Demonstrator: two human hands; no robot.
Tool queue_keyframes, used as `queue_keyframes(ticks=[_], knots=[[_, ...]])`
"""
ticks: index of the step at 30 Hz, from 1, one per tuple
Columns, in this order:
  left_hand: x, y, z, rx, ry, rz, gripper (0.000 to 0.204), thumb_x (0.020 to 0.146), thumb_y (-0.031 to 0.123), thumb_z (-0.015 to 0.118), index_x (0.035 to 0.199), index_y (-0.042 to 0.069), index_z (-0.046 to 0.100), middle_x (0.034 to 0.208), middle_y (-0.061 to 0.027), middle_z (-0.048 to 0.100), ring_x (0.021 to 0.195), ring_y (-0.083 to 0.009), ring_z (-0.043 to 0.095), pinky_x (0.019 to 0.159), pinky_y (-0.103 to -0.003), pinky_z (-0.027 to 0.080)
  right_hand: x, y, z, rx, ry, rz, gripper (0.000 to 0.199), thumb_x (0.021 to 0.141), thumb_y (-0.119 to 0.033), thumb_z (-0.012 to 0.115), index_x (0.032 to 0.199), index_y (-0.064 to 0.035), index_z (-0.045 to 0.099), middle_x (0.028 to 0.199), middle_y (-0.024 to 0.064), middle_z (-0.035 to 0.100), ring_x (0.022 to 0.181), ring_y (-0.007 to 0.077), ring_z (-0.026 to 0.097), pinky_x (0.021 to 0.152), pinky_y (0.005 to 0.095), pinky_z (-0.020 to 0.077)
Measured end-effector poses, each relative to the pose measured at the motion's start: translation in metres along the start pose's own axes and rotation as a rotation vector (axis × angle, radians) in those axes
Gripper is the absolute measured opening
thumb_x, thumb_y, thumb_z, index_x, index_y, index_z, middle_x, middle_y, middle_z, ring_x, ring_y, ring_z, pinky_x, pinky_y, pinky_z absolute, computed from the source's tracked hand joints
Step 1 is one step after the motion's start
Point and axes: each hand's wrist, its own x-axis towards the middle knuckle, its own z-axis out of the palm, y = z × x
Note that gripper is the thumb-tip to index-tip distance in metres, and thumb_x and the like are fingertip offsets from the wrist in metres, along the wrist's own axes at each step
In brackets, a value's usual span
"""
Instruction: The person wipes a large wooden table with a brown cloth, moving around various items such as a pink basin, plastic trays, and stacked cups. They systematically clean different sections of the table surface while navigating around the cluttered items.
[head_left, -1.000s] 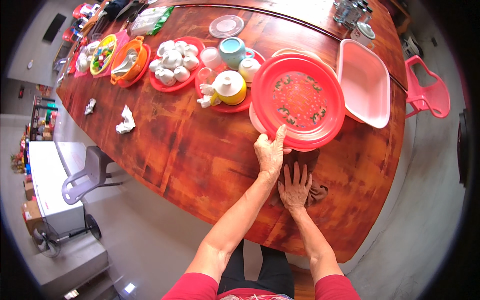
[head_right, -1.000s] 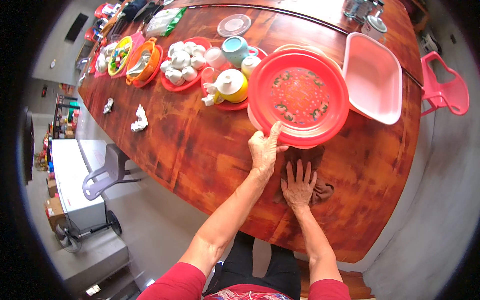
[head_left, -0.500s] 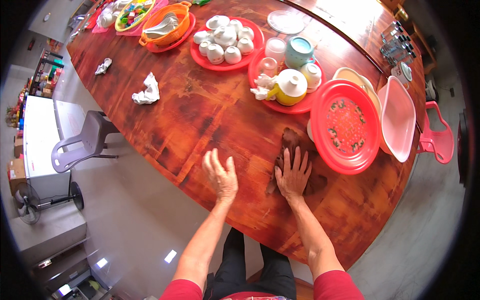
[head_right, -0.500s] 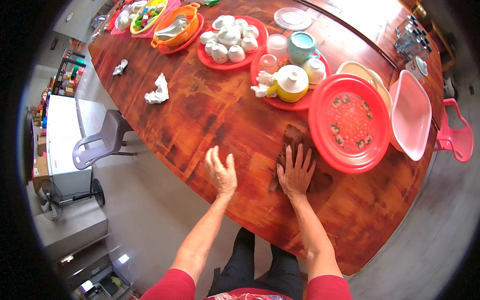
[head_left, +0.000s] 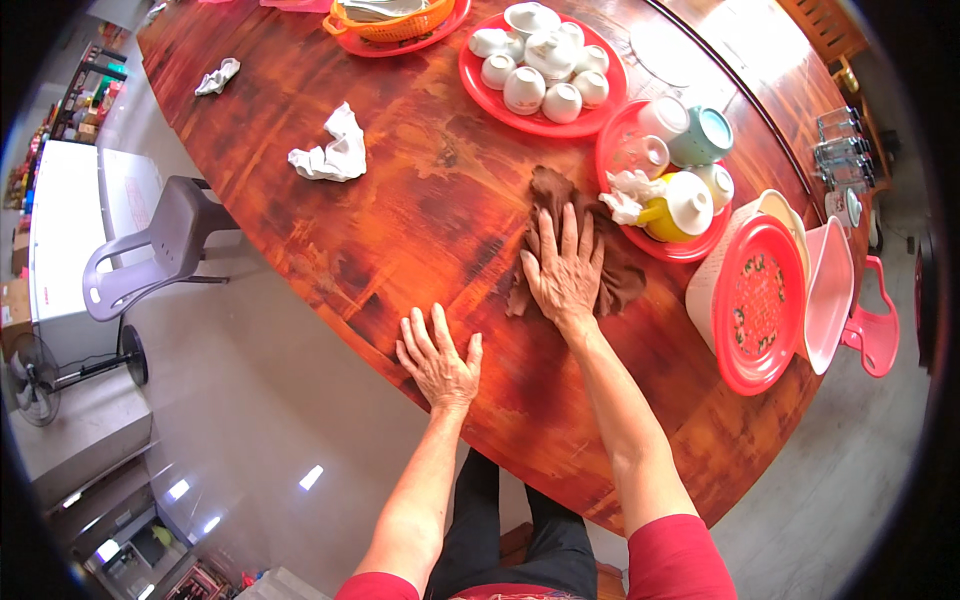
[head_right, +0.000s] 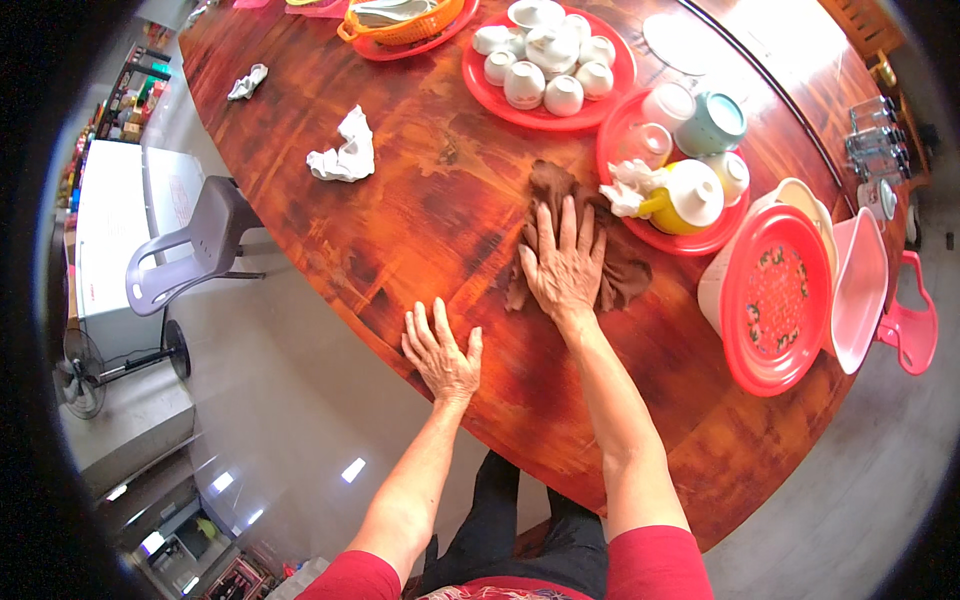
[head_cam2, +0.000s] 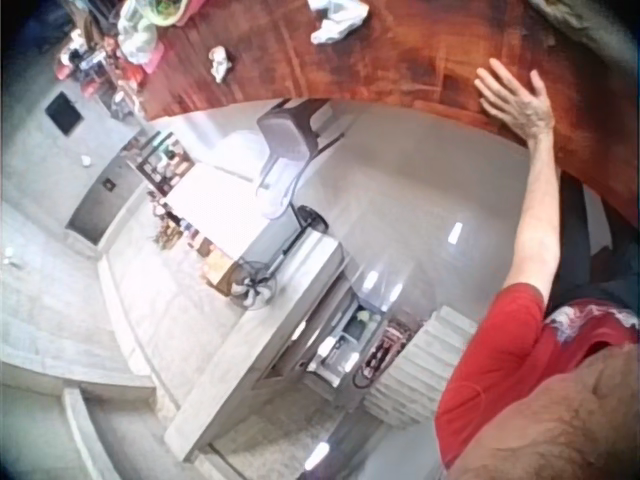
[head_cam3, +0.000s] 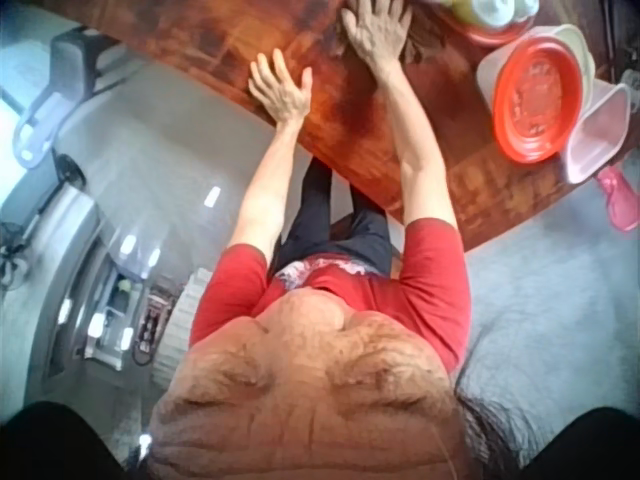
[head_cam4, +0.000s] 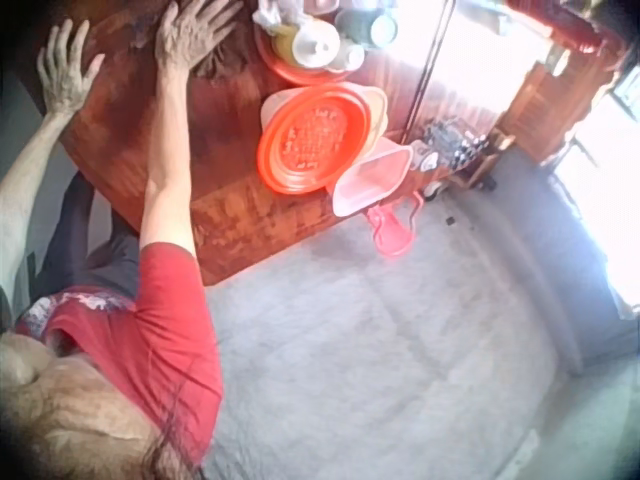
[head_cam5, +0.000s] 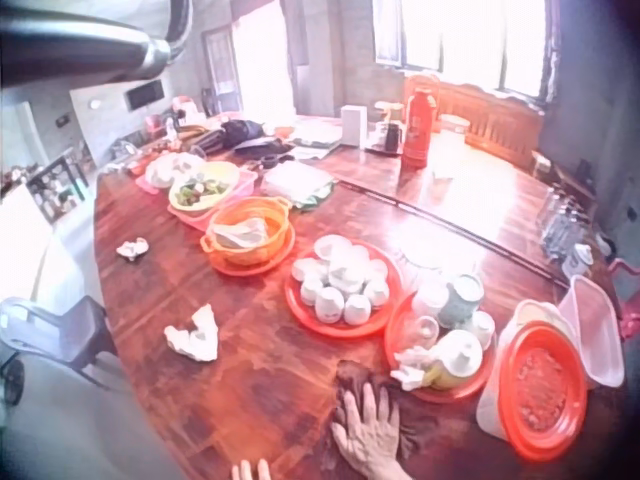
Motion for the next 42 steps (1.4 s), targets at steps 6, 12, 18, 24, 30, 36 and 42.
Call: queue_keyframes(ticks=[6,12,18,24,30,36,42], knots=[[-0.001,-0.003,0.002,-0.009,-0.026,-0.007,0.079,0.088,0.053,0.057,0.149,0.010,0.031,0.153,-0.0206,0.024,0.142,-0.0390,0.022,0.111,-0.059,0.021,0.070,-0.036,0.018,-0.028,0.054,0.073,0.060,0.089,-0.051,0.055,0.143,-0.0296,0.045,0.154,0.0126,0.030,0.141,0.0401,0.026,0.107,0.0635,0.0262],[-0.001,0.000,0.003,-0.046,0.004,0.002,0.078,0.088,0.049,0.060,0.149,0.010,0.033,0.153,-0.0205,0.025,0.142,-0.0390,0.024,0.111,-0.059,0.022,0.098,-0.043,0.031,-0.060,0.157,0.078,0.055,0.088,-0.051,0.056,0.139,-0.0331,0.049,0.147,0.0127,0.039,0.137,0.0380,0.030,0.106,0.0630,0.0257],[-0.003,-0.006,0.001,-0.043,0.000,-0.009,0.070,0.093,0.050,0.051,0.149,0.012,0.034,0.154,-0.0187,0.027,0.141,-0.0376,0.025,0.112,-0.057,0.022,0.047,-0.050,0.013,0.118,0.012,-0.344,0.051,0.089,-0.047,0.053,0.139,-0.0388,0.049,0.147,0.0069,0.041,0.140,0.0319,0.030,0.112,0.0552,0.0221],[-0.001,-0.006,0.005,-0.193,0.117,-0.002,0.058,0.099,0.048,0.040,0.144,0.011,0.044,0.149,-0.0158,0.037,0.138,-0.0355,0.032,0.111,-0.054,0.023,-0.049,-0.039,-0.020,0.185,-0.049,-0.467,0.046,0.089,-0.047,0.056,0.134,-0.0332,0.054,0.145,0.0051,0.043,0.140,0.0293,0.032,0.113,0.0516,0.0216],[-0.003,-0.013,0.009,-0.280,0.178,0.002,0.063,0.095,0.052,0.048,0.141,0.009,0.046,0.147,-0.0156,0.039,0.138,-0.0359,0.033,0.112,-0.054,0.023,-0.182,-0.013,-0.056,0.241,-0.173,-0.582,0.048,0.090,-0.047,0.058,0.136,-0.0314,0.053,0.141,0.0064,0.047,0.138,0.0314,0.036,0.112,0.0534,0.0228],[-0.005,-0.015,0.013,-0.257,0.187,-0.005,0.064,0.094,0.053,0.049,0.142,0.009,0.047,0.147,-0.0151,0.039,0.137,-0.0359,0.033,0.112,-0.054,0.023,-0.286,0.005,-0.082,0.256,-0.368,-0.712,0.062,0.086,-0.046,0.060,0.145,-0.0345,0.043,0.145,0.0019,0.043,0.139,0.0271,0.034,0.114,0.0537,0.0212],[-0.002,-0.013,0.009,-0.278,0.183,0.007,0.067,0.094,0.056,0.046,0.141,0.009,0.047,0.146,-0.0160,0.040,0.136,-0.0365,0.034,0.111,-0.054,0.024,-0.236,-0.006,-0.066,0.235,-0.258,-0.620,0.053,0.088,-0.052,0.060,0.136,-0.0318,0.051,0.142,-0.0011,0.048,0.138,0.0241,0.036,0.114,0.0522,0.0197]])
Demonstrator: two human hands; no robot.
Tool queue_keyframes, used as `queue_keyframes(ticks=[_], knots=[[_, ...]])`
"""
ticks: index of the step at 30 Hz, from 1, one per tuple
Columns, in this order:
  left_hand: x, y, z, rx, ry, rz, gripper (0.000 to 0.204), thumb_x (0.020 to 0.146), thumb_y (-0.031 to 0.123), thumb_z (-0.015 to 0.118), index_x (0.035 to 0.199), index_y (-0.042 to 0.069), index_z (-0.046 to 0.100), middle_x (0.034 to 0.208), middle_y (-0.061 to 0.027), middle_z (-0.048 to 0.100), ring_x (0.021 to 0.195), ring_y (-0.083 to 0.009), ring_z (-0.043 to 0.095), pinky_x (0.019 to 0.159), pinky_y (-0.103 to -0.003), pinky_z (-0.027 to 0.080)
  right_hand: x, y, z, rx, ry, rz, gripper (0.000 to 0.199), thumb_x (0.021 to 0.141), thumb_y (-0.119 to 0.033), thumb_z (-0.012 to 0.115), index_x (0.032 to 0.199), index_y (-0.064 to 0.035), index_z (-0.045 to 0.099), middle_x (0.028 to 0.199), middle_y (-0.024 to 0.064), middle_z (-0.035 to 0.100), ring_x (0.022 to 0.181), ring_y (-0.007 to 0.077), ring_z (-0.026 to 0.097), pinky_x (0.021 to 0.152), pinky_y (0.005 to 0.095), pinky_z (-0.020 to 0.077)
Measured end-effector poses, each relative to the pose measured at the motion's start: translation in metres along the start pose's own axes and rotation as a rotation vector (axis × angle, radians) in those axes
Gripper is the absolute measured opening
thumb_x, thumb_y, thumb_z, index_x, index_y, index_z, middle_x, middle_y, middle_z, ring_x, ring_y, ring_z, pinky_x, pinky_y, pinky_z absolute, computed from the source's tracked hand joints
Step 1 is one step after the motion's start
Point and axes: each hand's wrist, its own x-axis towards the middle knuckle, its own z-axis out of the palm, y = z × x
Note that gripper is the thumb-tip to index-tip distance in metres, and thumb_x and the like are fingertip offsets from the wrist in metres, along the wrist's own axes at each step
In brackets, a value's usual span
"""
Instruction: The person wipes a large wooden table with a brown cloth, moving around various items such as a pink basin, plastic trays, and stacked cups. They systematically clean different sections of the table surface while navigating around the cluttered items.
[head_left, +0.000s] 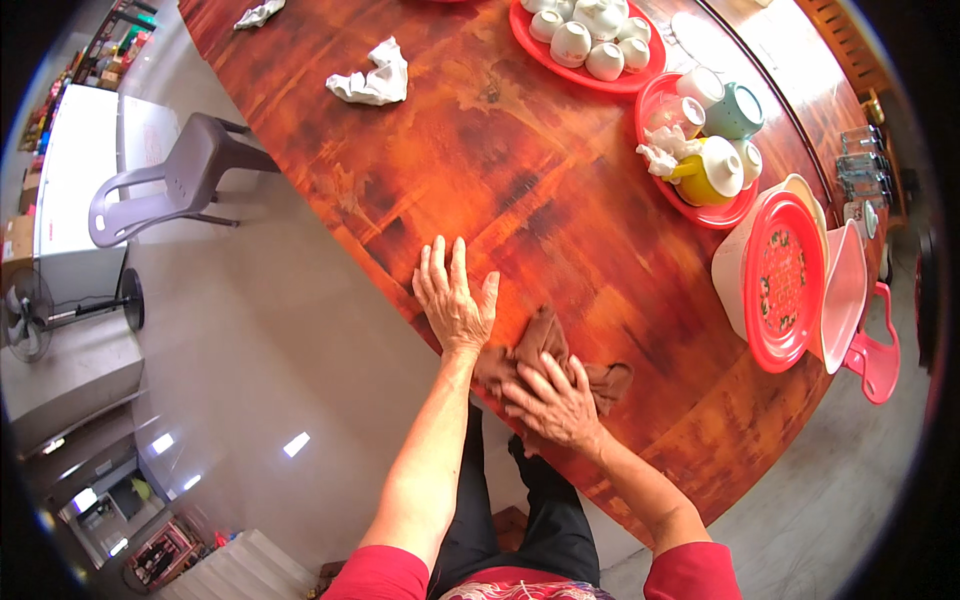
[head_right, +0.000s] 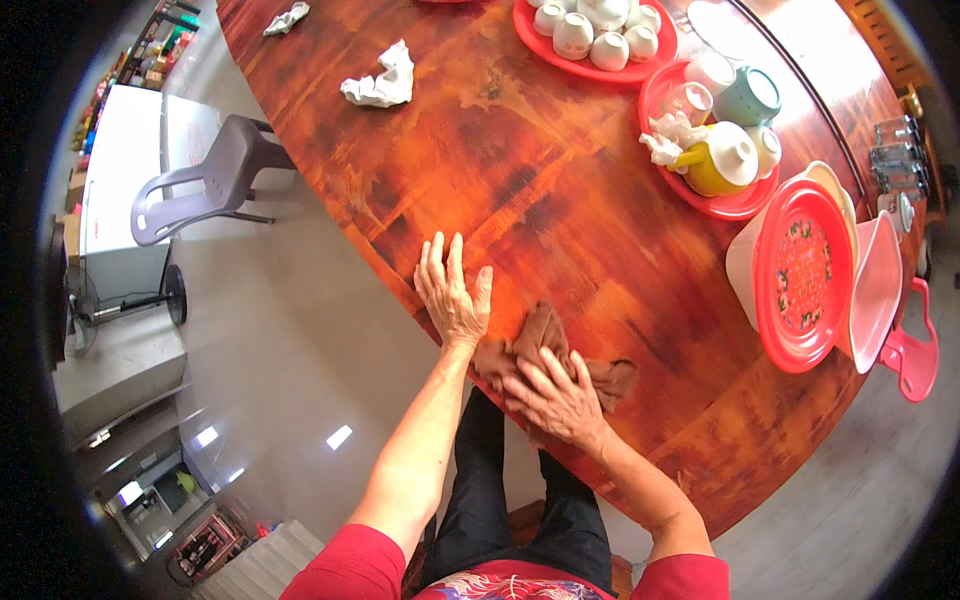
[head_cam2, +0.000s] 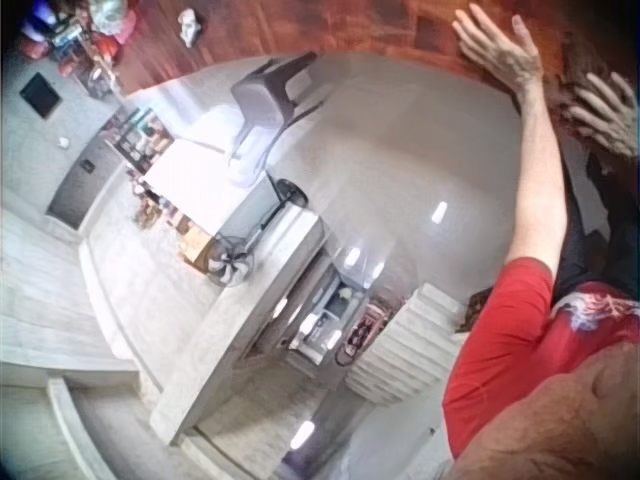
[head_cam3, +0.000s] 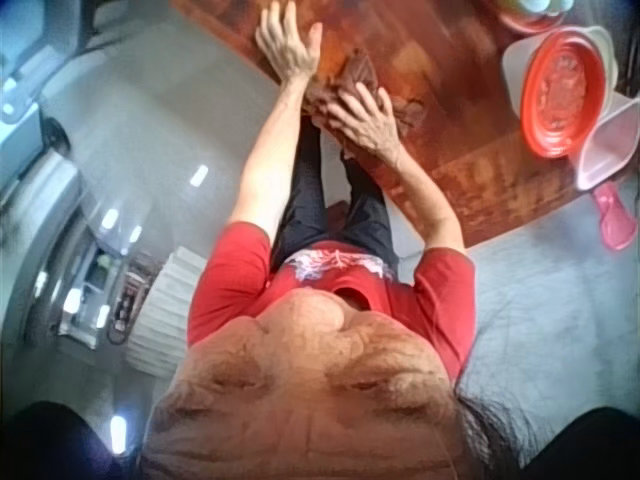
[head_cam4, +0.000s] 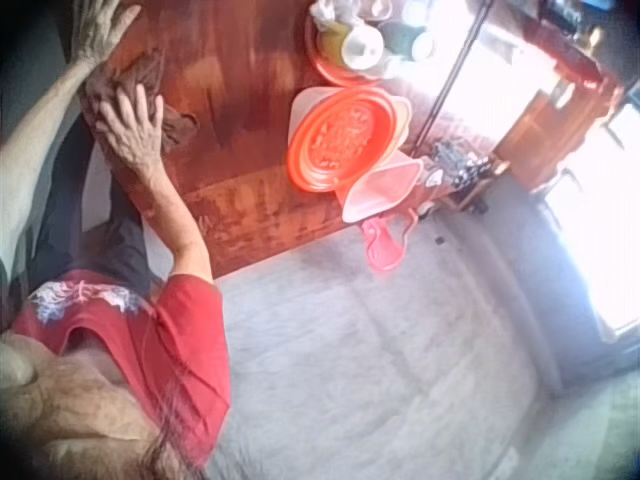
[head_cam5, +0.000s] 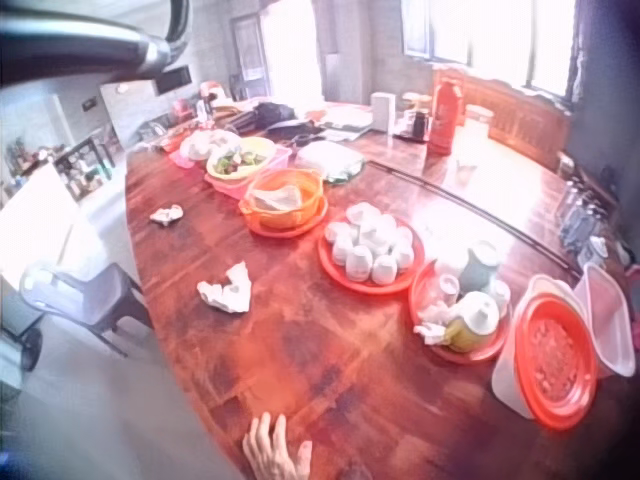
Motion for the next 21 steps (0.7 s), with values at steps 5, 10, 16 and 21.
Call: queue_keyframes(ticks=[5,10,16,21], knots=[[0.004,0.004,-0.010,-0.003,-0.024,0.007,0.072,0.093,0.061,0.044,0.140,0.007,0.046,0.146,-0.0183,0.040,0.136,-0.0384,0.033,0.111,-0.055,0.024,0.105,0.027,-0.005,-0.073,0.057,0.215,0.043,0.092,-0.045,0.054,0.133,-0.0300,0.055,0.147,0.0011,0.044,0.142,0.0256,0.031,0.115,0.0527,0.0179],[0.003,0.010,-0.008,0.029,-0.111,-0.020,0.083,0.089,0.069,0.043,0.143,0.006,0.039,0.149,-0.0193,0.034,0.140,-0.0401,0.027,0.111,-0.057,0.020,0.193,0.061,0.004,-0.101,0.133,0.343,0.053,0.089,-0.045,0.053,0.140,-0.0300,0.049,0.153,0.0031,0.036,0.145,0.0285,0.025,0.115,0.0560,0.0164],[0.001,0.009,-0.013,0.075,-0.244,-0.015,0.092,0.083,0.066,0.055,0.147,0.005,0.029,0.152,-0.0214,0.027,0.143,-0.0408,0.019,0.111,-0.059,0.017,0.288,0.096,0.004,-0.124,0.239,0.376,0.053,0.088,-0.046,0.054,0.139,-0.0330,0.049,0.151,0.0054,0.037,0.144,0.0314,0.025,0.114,0.0578,0.0182],[0.001,0.007,-0.014,-0.043,-0.221,-0.025,0.094,0.082,0.066,0.056,0.147,0.005,0.029,0.151,-0.0209,0.029,0.143,-0.0407,0.019,0.112,-0.059,0.015,0.300,0.094,0.009,-0.121,0.268,0.336,0.054,0.086,-0.045,0.057,0.139,-0.0335,0.050,0.149,0.0044,0.038,0.144,0.0299,0.024,0.113,0.0568,0.0194]])
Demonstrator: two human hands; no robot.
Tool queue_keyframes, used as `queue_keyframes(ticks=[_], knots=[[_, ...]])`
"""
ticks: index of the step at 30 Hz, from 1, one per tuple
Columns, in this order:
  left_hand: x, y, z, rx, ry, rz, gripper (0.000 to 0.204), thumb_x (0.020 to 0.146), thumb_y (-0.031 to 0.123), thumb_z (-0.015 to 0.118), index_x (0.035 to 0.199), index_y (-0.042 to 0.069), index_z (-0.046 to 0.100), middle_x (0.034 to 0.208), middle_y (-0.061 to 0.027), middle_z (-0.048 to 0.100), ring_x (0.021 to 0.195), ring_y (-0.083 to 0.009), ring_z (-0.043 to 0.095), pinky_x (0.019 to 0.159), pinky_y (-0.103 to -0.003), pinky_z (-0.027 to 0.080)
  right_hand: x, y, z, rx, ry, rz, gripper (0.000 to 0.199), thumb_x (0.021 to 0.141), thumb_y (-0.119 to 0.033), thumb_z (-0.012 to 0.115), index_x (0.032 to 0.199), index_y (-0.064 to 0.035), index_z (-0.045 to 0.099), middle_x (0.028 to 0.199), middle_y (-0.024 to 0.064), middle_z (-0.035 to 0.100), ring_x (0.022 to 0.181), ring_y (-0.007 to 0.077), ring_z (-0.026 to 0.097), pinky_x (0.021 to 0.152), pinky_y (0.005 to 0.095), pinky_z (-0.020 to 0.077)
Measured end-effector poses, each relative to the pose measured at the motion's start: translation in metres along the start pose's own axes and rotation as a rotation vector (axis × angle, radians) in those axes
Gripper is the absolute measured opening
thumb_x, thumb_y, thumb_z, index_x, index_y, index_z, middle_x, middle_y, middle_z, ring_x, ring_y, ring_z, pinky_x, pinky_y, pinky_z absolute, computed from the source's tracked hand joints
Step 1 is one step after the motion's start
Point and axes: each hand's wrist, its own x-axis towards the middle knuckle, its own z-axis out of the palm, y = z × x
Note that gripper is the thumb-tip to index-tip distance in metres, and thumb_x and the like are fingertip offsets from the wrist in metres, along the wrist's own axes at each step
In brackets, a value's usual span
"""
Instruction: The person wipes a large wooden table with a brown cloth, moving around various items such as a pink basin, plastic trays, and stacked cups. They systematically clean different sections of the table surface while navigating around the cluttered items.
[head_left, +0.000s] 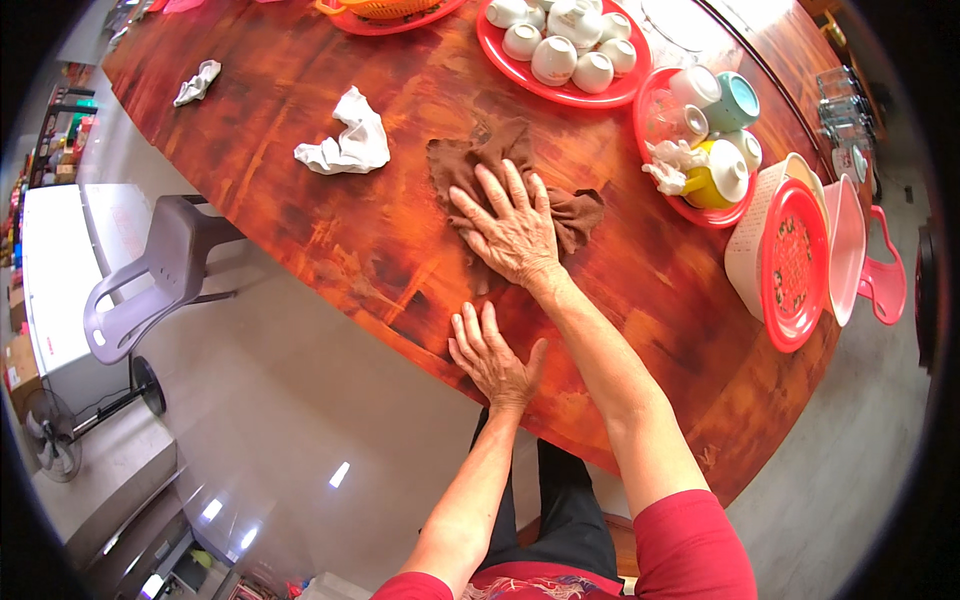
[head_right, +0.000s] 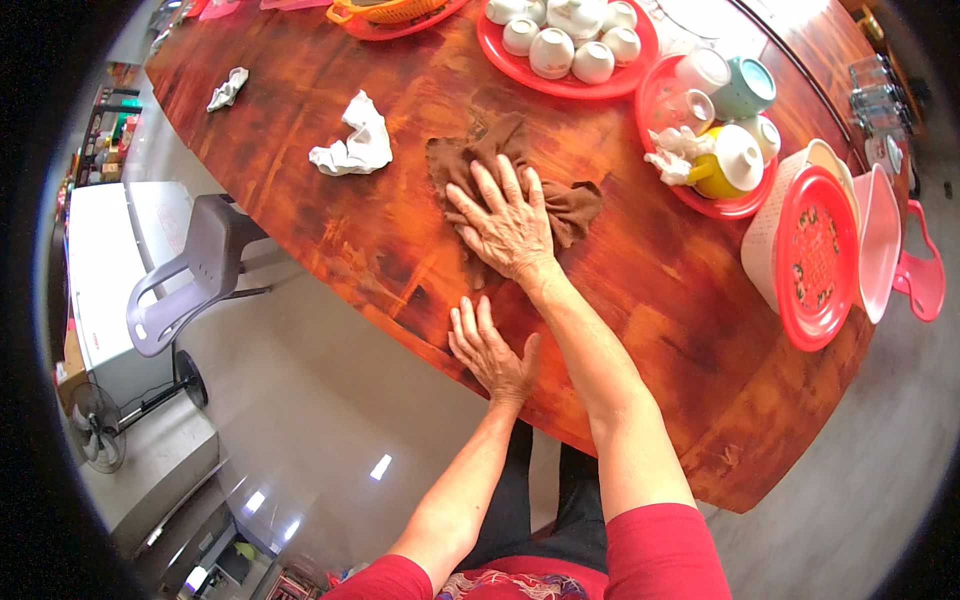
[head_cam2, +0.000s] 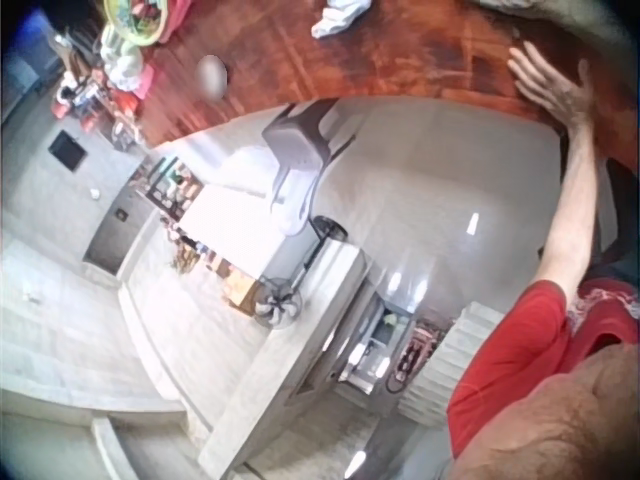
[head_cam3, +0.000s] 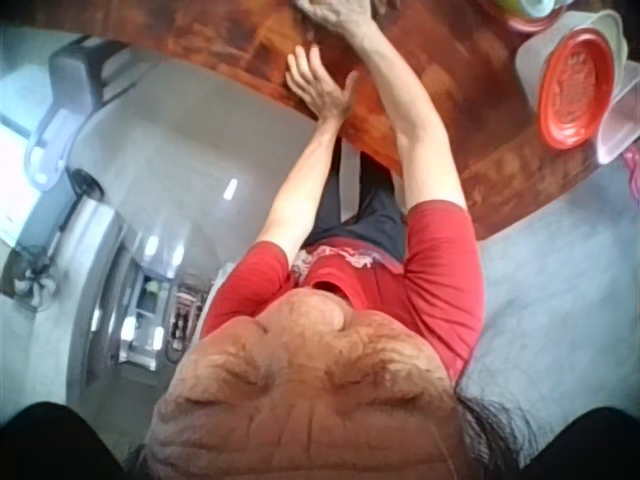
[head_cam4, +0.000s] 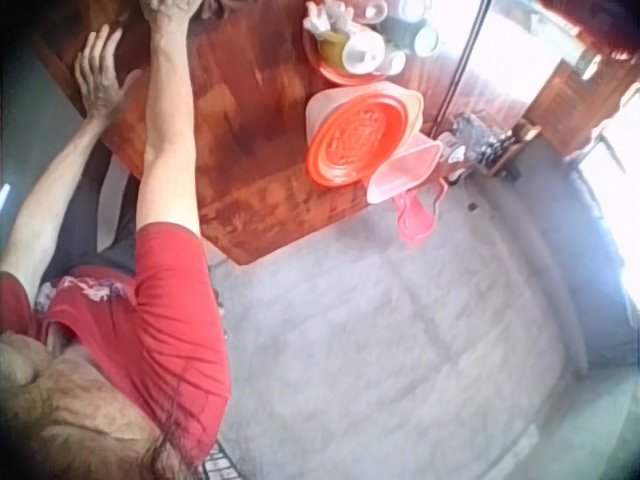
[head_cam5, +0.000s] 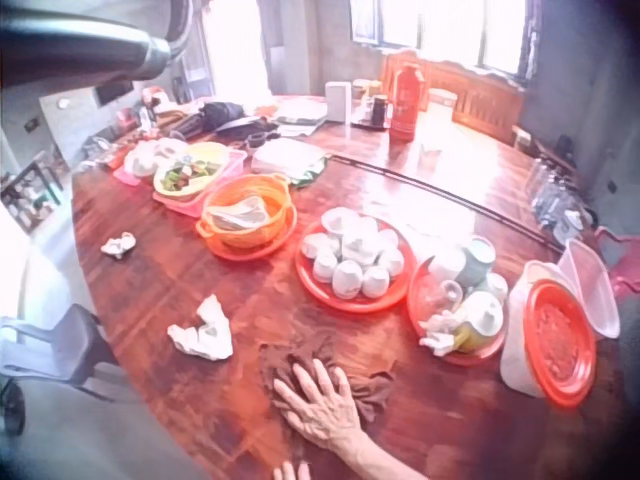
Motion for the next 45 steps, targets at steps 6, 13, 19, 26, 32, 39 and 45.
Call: queue_keyframes(ticks=[6,13,19,26,32,39,45], knots=[[0.003,-0.008,0.000,-0.274,0.249,0.025,0.097,0.085,0.074,0.047,0.143,-0.003,0.033,0.145,-0.0236,0.037,0.136,-0.0407,0.033,0.112,-0.052,0.023,-0.082,-0.013,-0.020,0.032,-0.053,-0.128,0.059,0.085,-0.044,0.060,0.141,-0.0313,0.048,0.148,0.0046,0.041,0.142,0.0301,0.030,0.114,0.0535,0.0204],[0.000,-0.022,0.005,-0.244,0.222,0.096,0.080,0.089,0.061,0.054,0.145,0.004,0.040,0.146,-0.0241,0.037,0.137,-0.0400,0.032,0.112,-0.053,0.024,-0.248,-0.023,-0.070,0.071,-0.196,-0.134,0.056,0.091,-0.047,0.051,0.144,-0.0291,0.044,0.153,0.0031,0.036,0.145,0.0288,0.027,0.116,0.0537,0.0177],[0.004,-0.040,0.014,-0.009,0.136,0.196,0.079,0.082,0.054,0.068,0.144,0.011,0.043,0.150,-0.0191,0.033,0.141,-0.0388,0.026,0.113,-0.053,0.023,-0.376,0.003,-0.111,-0.003,-0.215,0.081,0.062,0.086,-0.048,0.056,0.144,-0.0320,0.043,0.152,-0.0014,0.037,0.145,0.0260,0.024,0.118,0.0496,0.0141],[0.003,-0.034,0.010,0.097,0.073,0.155,0.086,0.079,0.051,0.073,0.147,0.014,0.037,0.153,-0.0197,0.027,0.141,-0.0386,0.025,0.112,-0.054,0.023,-0.473,0.092,-0.137,-0.434,-0.063,1.103,0.066,0.086,-0.031,0.056,0.149,-0.0279,0.037,0.157,0.0045,0.028,0.143,0.0321,0.026,0.111,0.0543,0.0256],[0.008,-0.032,-0.012,0.135,-0.055,0.142,0.072,0.086,0.042,0.067,0.144,0.011,0.039,0.146,-0.0205,0.035,0.136,-0.0382,0.033,0.110,-0.052,0.027,-0.427,0.100,-0.103,-0.563,0.036,1.603,0.065,0.097,-0.040,0.051,0.153,-0.0167,0.027,0.158,0.0107,0.025,0.142,0.0390,0.024,0.110,0.0569,0.0259],[0.177,-0.114,-0.054,0.284,0.178,0.295,0.067,0.090,0.024,0.065,0.149,0.012,0.035,0.146,-0.0249,0.032,0.132,-0.0425,0.036,0.109,-0.052,0.030,-0.246,0.049,-0.066,-0.340,-0.043,1.353,0.076,0.089,-0.049,0.054,0.150,-0.0116,0.031,0.156,0.0188,0.025,0.144,0.0442,0.018,0.111,0.0672,0.0146],[0.339,-0.160,-0.039,0.228,0.099,0.573,0.073,0.083,-0.005,0.048,0.151,0.016,0.033,0.143,-0.0254,0.040,0.125,-0.0426,0.045,0.104,-0.051,0.037,-0.106,0.012,-0.029,-0.052,0.122,0.644,0.070,0.083,-0.039,0.056,0.146,-0.0127,0.039,0.155,0.0152,0.030,0.146,0.0399,0.018,0.114,0.0617,0.0165]])
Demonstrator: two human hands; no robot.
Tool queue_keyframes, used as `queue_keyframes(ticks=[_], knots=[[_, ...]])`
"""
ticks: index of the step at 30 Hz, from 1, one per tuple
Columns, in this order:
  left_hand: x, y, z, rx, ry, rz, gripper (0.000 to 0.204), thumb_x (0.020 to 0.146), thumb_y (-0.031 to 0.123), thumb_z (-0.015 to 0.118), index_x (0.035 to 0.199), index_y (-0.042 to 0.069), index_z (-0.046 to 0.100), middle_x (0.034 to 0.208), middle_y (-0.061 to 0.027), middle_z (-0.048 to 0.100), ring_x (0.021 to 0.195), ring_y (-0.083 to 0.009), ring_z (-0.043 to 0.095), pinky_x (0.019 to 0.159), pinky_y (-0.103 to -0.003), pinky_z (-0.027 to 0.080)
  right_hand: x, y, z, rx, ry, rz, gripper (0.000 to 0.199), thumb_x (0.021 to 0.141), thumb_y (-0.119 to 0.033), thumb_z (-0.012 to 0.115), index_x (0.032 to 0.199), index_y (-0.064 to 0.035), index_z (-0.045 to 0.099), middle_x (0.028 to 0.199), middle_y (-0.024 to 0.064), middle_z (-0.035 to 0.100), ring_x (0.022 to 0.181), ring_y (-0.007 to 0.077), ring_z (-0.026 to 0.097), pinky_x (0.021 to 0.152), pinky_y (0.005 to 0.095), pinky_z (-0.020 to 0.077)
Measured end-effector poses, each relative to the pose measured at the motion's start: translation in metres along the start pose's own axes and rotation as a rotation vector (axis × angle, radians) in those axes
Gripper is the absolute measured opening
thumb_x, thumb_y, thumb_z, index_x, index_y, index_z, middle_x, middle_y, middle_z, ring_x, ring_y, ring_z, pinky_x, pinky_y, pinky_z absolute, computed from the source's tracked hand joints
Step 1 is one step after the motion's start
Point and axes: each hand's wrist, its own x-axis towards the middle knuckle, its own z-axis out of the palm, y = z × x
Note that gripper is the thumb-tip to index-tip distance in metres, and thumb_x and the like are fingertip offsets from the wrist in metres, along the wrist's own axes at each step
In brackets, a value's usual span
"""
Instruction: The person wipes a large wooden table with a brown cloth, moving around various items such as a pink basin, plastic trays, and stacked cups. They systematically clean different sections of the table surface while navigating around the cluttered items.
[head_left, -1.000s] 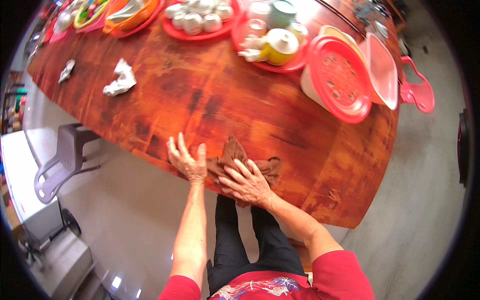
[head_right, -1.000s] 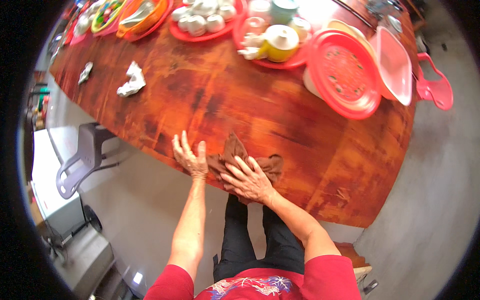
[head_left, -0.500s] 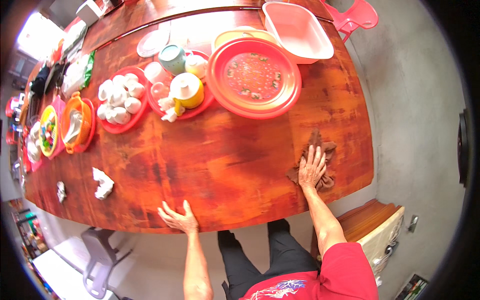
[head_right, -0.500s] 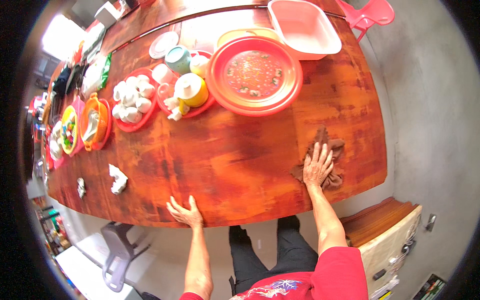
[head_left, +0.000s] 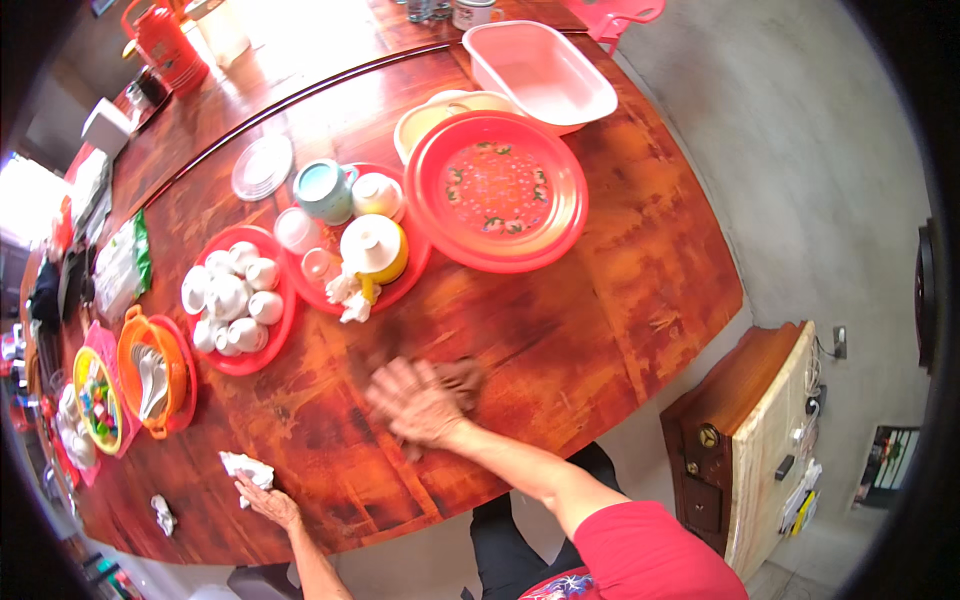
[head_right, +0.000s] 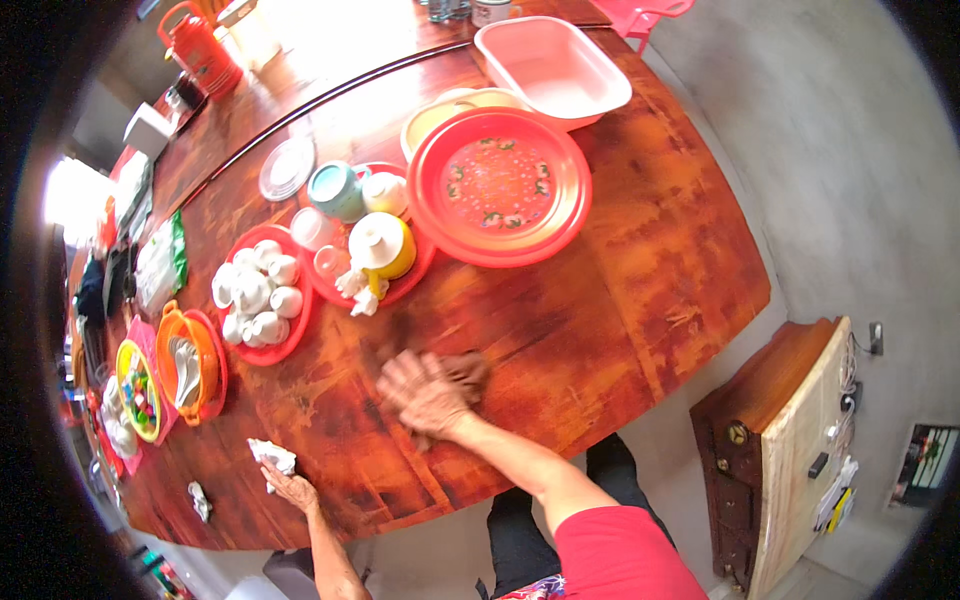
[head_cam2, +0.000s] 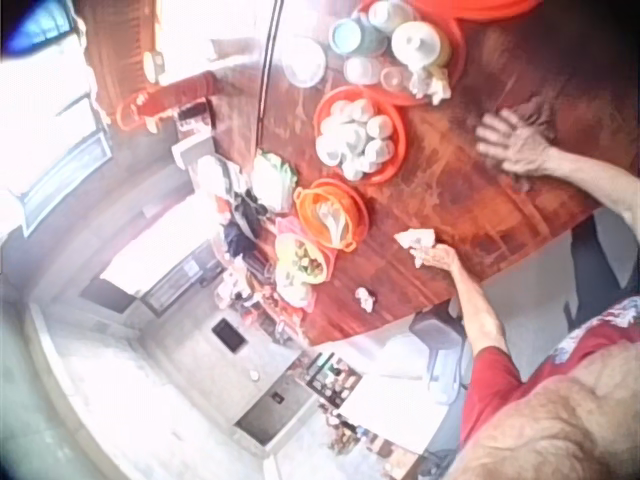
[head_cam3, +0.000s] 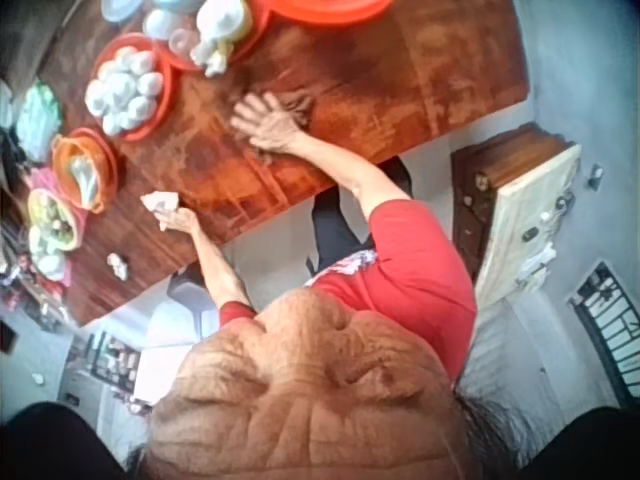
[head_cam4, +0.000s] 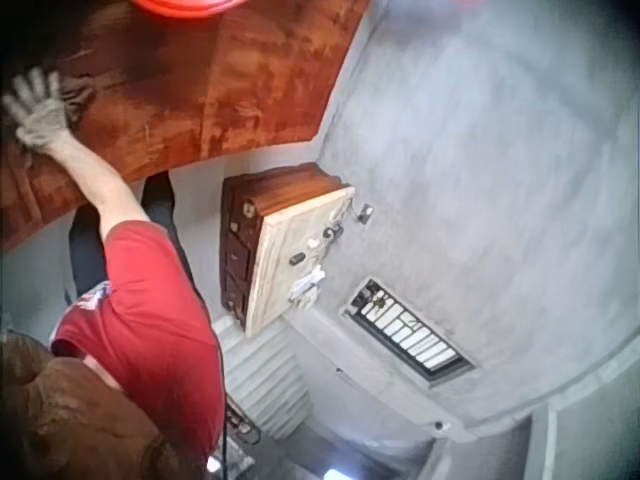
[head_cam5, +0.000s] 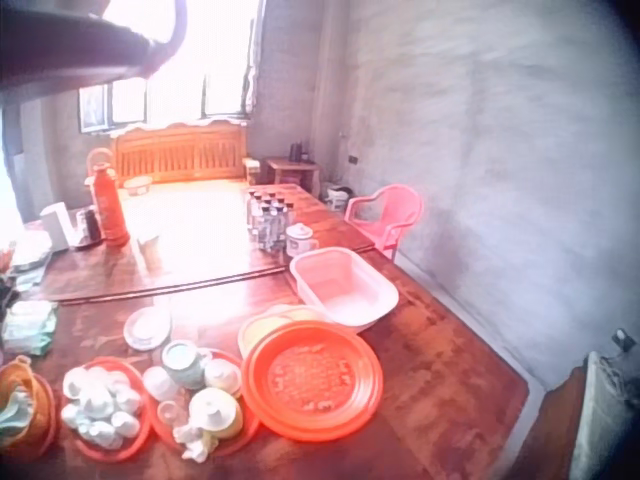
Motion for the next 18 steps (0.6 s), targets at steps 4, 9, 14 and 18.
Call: queue_keyframes(ticks=[4,9,14,18], knots=[[0.023,0.015,0.003,-0.016,-0.224,0.054,0.054,0.078,-0.008,0.056,0.130,0.011,0.056,0.107,-0.0191,0.058,0.099,-0.0394,0.057,0.082,-0.050,0.046,-0.016,-0.015,0.021,0.172,0.043,-0.246,0.062,0.081,-0.041,0.062,0.137,-0.0173,0.051,0.152,0.0072,0.035,0.146,0.0330,0.021,0.118,0.0556,0.0160],[0.023,0.096,-0.006,-0.214,-0.406,0.405,0.037,0.079,-0.004,0.063,0.114,0.006,0.059,0.105,-0.0180,0.054,0.099,-0.0406,0.058,0.082,-0.049,0.047,-0.055,0.041,-0.020,0.119,-0.025,-0.039,0.070,0.083,-0.041,0.062,0.147,-0.0245,0.039,0.156,0.0027,0.032,0.147,0.0286,0.019,0.119,0.0510,0.0114],[0.039,0.204,0.035,-0.380,-0.262,0.358,0.028,0.085,0.001,0.062,0.112,0.004,0.058,0.107,-0.0194,0.047,0.094,-0.0388,0.055,0.078,-0.048,0.046,-0.107,0.122,-0.074,-0.016,-0.024,0.238,0.071,0.081,-0.037,0.065,0.147,-0.0305,0.040,0.156,0.0015,0.032,0.144,0.0291,0.027,0.114,0.0524,0.0227],[0.055,0.303,0.048,-0.484,-0.186,0.101,0.045,0.080,0.013,0.072,0.121,-0.002,0.060,0.106,-0.0226,0.054,0.097,-0.0373,0.056,0.087,-0.046,0.042,-0.134,0.184,-0.104,-0.098,-0.051,0.372,0.065,0.084,-0.042,0.063,0.145,-0.0324,0.043,0.155,0.0013,0.032,0.143,0.0296,0.027,0.111,0.0536,0.0272]])
